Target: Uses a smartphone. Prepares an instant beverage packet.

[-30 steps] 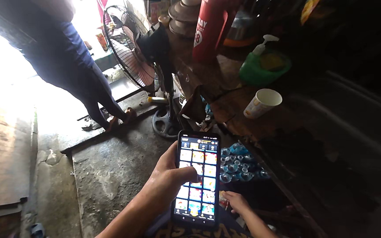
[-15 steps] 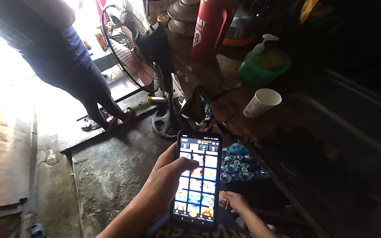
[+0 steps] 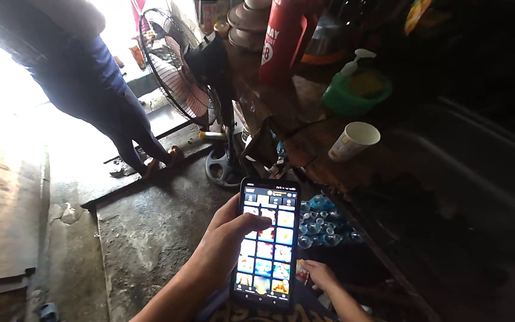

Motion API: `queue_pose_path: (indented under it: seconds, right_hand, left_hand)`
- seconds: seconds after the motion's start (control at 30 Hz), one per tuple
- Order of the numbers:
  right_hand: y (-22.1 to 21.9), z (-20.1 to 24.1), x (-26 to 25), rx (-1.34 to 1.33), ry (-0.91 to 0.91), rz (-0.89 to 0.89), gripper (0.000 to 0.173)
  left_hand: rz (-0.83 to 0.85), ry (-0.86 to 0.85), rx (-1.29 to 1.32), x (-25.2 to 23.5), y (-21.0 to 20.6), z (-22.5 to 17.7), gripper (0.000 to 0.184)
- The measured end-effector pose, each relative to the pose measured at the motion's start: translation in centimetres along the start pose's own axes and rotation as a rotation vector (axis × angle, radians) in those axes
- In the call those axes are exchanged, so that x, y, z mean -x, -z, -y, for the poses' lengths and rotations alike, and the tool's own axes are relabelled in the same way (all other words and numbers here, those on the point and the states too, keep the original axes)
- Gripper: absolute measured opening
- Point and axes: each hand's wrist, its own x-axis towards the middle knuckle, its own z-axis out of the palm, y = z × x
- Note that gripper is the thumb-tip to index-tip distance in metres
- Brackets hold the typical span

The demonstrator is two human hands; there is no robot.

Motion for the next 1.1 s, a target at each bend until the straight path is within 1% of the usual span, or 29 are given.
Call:
queue_pose_path:
  seconds: [0.3,0.47,0.8,1.1]
  right_hand:
    - [-0.04,0.28,0.37,-0.001,0.007,0.002,0.034]
    - [0.01,0.27,0.15,-0.003,0.004,0.001,0.033]
    - [-0.01,0.14,0.19,0.001,0.009,-0.003,0.033]
    - [-0.07,0.07,0.21,0.003,0.011,0.002,0.034]
  left_hand:
    - [-0.018,-0.012,-0.012,0.16,-0.12,-0.04,0.036]
    - [0.004,-0.012,0.005,0.22,0.03,0.02,0.037]
    - [-0.004,0.003,-0.044,0.3,-0.07,-0.27,0.037]
    - [0.0,0.005,-0.033,0.07,0.01,-0.14,0.038]
